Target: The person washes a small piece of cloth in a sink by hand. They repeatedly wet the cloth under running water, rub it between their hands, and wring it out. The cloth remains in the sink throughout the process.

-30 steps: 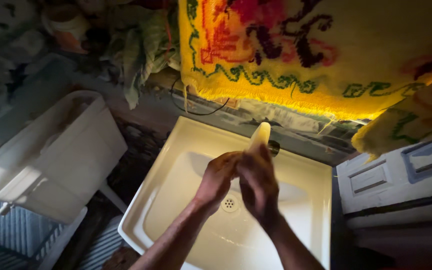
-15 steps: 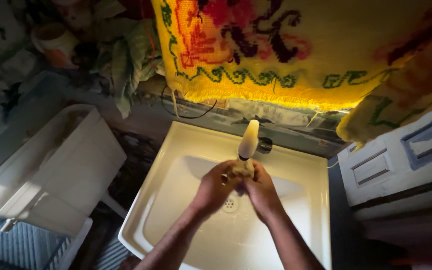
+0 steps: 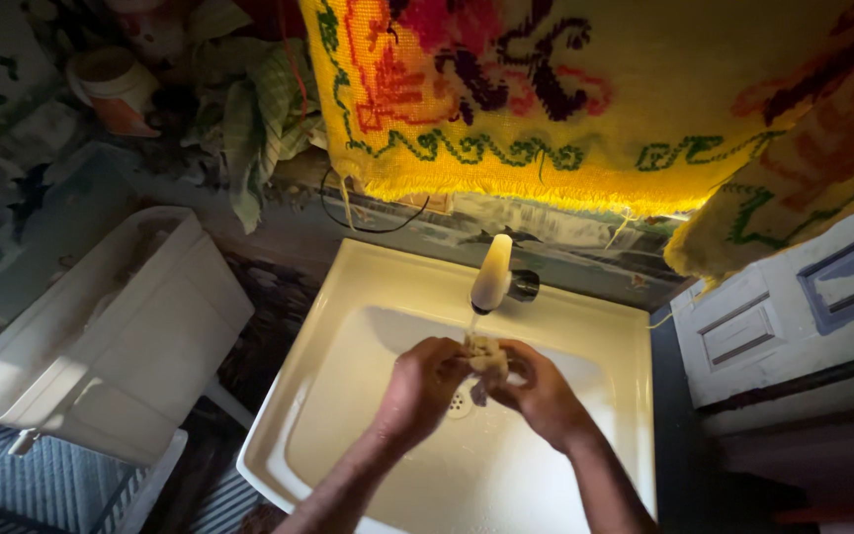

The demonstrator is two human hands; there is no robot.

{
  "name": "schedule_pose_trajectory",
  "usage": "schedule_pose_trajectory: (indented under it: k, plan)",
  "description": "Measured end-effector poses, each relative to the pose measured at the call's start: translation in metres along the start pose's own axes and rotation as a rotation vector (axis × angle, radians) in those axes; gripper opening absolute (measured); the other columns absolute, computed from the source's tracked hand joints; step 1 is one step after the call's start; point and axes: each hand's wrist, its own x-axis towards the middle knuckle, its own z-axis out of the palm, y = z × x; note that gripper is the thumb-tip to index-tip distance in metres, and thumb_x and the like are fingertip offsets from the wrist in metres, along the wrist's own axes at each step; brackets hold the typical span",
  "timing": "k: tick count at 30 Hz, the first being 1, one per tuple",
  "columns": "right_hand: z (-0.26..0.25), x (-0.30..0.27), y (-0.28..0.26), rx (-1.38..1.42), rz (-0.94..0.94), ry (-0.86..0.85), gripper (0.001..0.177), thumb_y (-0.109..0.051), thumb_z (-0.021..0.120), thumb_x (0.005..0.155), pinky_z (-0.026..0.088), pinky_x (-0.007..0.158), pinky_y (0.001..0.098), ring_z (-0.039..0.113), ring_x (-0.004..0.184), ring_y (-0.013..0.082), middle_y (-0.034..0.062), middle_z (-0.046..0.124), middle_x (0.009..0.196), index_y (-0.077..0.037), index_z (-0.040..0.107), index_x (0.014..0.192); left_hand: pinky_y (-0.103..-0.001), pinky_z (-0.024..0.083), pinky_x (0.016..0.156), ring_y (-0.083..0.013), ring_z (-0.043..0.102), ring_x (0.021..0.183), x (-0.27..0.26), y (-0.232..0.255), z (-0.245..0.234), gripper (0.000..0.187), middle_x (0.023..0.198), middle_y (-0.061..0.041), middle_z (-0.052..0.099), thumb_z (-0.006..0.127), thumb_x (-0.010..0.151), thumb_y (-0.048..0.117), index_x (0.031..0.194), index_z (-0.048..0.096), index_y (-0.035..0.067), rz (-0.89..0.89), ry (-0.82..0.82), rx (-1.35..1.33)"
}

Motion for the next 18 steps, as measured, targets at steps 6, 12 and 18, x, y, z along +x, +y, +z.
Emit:
schedule_pose_trajectory:
  k: [6,12,18]
  plan:
    - [0.014,0.046,0.036,1.114,0.003,-0.090,0.035,-0.023,0.049,0.104,0.055,0.098,0.0442,0.067,0.107,0.0297,0.0185,0.065,0.119,0.004,0.056,0.126,-0.043,0.057,0.082,-0.0347,0.072,0.092,0.002,0.049,0.008,0.009,0.100,-0.014,0.076,0.071,0.084,0.005,0.093,0.073,0.004,0.385,0.163,0.169]
    - [0.005,0.087,-0.027,1.239,-0.038,-0.005,0.041,-0.029,0.042,0.103,0.055,0.094,0.0415,0.068,0.103,0.0275,0.0162,0.070,0.113,0.001,0.062,0.122,-0.042,0.057,0.089,-0.0375,0.067,0.104,0.040,0.078,-0.031,0.021,0.116,-0.019,0.071,0.064,0.089,0.001,0.109,0.070,0.000,0.502,0.245,0.272]
    - [0.009,0.054,-0.084,0.897,-0.138,-0.270,0.053,-0.034,0.043,0.113,0.051,0.059,0.0281,0.062,0.069,0.0168,0.0133,0.069,0.094,0.013,0.063,0.124,-0.043,0.057,0.091,-0.0388,0.067,0.109,0.051,0.076,-0.027,0.038,0.121,-0.019,0.070,0.066,0.086,-0.001,0.123,0.072,0.006,0.582,0.096,0.359]
